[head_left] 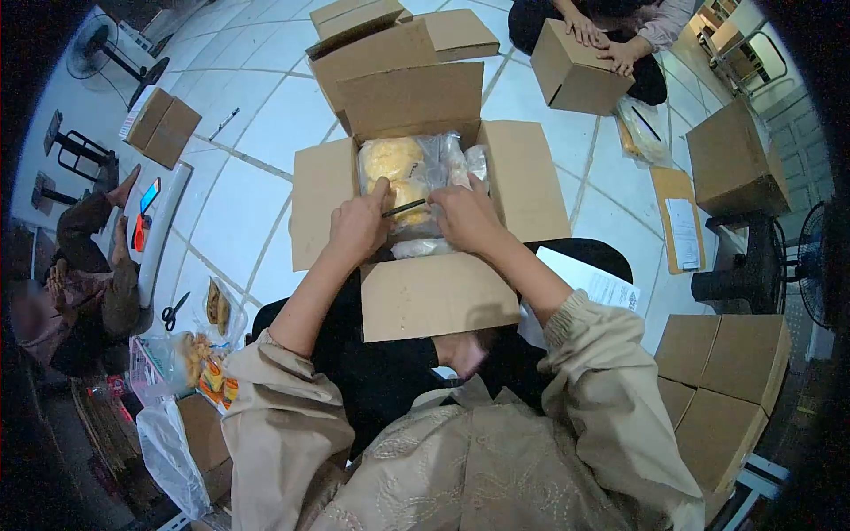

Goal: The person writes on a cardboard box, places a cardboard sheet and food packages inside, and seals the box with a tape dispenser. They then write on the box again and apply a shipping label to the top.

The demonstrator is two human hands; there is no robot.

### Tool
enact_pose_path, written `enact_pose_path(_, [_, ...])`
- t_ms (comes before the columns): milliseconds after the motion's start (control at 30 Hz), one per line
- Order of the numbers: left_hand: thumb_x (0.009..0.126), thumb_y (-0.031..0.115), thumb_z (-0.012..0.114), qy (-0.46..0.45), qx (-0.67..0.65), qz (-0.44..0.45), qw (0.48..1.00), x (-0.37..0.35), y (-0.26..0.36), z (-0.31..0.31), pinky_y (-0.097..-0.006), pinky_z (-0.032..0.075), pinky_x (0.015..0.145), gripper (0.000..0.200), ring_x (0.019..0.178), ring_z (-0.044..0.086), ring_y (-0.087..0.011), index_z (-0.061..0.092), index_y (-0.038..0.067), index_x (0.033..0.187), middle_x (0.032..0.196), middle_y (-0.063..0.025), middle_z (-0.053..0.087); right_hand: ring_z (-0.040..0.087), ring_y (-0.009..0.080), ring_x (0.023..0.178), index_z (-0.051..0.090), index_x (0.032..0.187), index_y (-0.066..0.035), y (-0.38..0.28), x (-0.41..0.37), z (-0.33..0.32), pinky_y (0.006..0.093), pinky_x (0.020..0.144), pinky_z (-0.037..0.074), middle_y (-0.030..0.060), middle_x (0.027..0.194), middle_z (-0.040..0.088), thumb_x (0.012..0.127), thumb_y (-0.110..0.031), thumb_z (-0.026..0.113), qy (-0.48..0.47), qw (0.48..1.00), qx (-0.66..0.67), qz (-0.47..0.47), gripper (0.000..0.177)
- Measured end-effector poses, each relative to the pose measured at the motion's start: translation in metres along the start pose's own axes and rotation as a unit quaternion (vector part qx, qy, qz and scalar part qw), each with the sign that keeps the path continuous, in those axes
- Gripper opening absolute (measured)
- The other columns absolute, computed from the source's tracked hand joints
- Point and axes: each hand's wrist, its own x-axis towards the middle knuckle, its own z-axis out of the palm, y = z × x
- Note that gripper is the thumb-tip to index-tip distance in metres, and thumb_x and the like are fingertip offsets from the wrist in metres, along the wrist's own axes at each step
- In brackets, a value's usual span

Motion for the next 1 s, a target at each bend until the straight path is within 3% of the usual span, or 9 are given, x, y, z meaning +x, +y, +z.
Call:
enact_pose_path(133, [0.067,0.018,0.074,0.012,0.003,0.052,0.999,-0.012,-0.001,-0.019,-0.0473,0.049,0.064,0.056,0.078,0.062,-0.0382,0.041,0.009,0.110,0.085,-0.0168,0.061,0.050,0.0248,0.110,0.058,0.100,-0.008,-0.006,-0.014,-0.017,0.0479,0.100,0.029,0.0089,0.104,0.058,0.066,-0.012,0.071,0.040,0.999,0.024,-0.011,0.036])
enact_pose_path(367, [0.064,0.018,0.074,0.033,0.100,0.076,0.991,-0.005,-0.005,0.019,-0.0454,0.050,0.064,0.050,0.075,0.063,-0.0355,0.045,0.006,0.103,0.088,-0.0151,0.058,0.054,0.0270,0.101,0.058,0.096,-0.009,-0.006,0.002,-0.002,0.0466,0.097,0.031,0.0078,0.096,0.058,0.060,-0.015,0.076,0.003,0.999,-0.007,-0.050,0.041])
enact_pose_path(567, [0.069,0.025,0.069,-0.028,-0.030,0.017,0.999,-0.028,0.000,-0.024,-0.0462,0.050,0.065,0.029,0.073,0.062,-0.0358,0.061,0.006,0.089,0.078,-0.0146,0.063,0.057,0.0268,0.091,0.063,0.087,-0.009,0.012,-0.038,-0.052,0.0443,0.088,0.035,0.0089,0.087,0.060,0.062,-0.016,0.073,0.021,0.996,0.088,-0.024,0.028])
enact_pose_path(667, [0.070,0.023,0.068,-0.073,-0.032,0.014,0.997,-0.035,0.005,-0.010,-0.0466,0.050,0.066,0.020,0.073,0.062,-0.0369,0.067,0.005,0.077,0.073,-0.0183,0.063,0.057,0.0279,0.088,0.066,0.080,-0.008,0.020,-0.055,-0.058,0.0409,0.080,0.037,0.0101,0.085,0.062,0.061,-0.012,0.070,-0.078,0.997,-0.005,0.022,0.020])
enact_pose_path(733, [0.071,0.024,0.068,-0.045,-0.020,0.016,0.999,-0.026,0.008,0.004,-0.0465,0.050,0.066,0.020,0.074,0.062,-0.0375,0.068,0.005,0.077,0.075,-0.0194,0.063,0.057,0.0259,0.085,0.068,0.074,-0.009,0.024,-0.052,-0.052,0.0384,0.075,0.036,0.0064,0.079,0.061,0.065,-0.014,0.068,-0.050,0.997,-0.067,0.002,0.011])
enact_pose_path(867, [0.071,0.026,0.068,-0.034,-0.011,-0.018,0.999,-0.031,0.009,0.008,-0.0459,0.050,0.067,0.023,0.074,0.062,-0.0381,0.069,0.005,0.079,0.077,-0.0212,0.063,0.057,0.0279,0.088,0.068,0.081,-0.008,0.031,-0.054,-0.046,0.0406,0.080,0.038,0.0096,0.085,0.062,0.064,-0.013,0.068,-0.022,0.999,-0.029,-0.003,0.018])
enact_pose_path(900, [0.070,0.025,0.069,-0.028,-0.013,-0.022,0.999,-0.035,0.005,0.005,-0.0438,0.050,0.069,0.023,0.074,0.062,-0.0374,0.068,0.004,0.078,0.075,-0.0208,0.063,0.057,0.0294,0.090,0.067,0.087,-0.007,0.037,-0.059,-0.047,0.0407,0.083,0.040,0.0116,0.089,0.062,0.064,-0.013,0.068,0.101,0.994,0.026,0.024,0.023])
enact_pose_path(933, [0.070,0.025,0.070,0.030,-0.062,-0.024,0.997,-0.042,-0.003,-0.002,-0.0423,0.050,0.069,0.024,0.074,0.062,-0.0359,0.067,0.003,0.079,0.076,-0.0192,0.063,0.057,0.0310,0.092,0.065,0.092,-0.006,0.047,-0.064,-0.052,0.0408,0.085,0.041,0.0136,0.093,0.062,0.064,-0.013,0.068,0.222,0.970,0.080,0.050,0.029])
enact_pose_path(1000, [0.070,0.025,0.071,0.225,-0.182,-0.070,0.955,-0.055,-0.050,0.009,-0.0386,0.048,0.067,0.029,0.076,0.062,-0.0308,0.065,0.001,0.085,0.078,-0.0138,0.064,0.055,0.0344,0.098,0.059,0.109,-0.003,0.067,-0.081,-0.074,0.0425,0.089,0.042,0.0188,0.105,0.059,0.073,-0.021,0.067,0.254,0.951,-0.012,0.177,0.042])
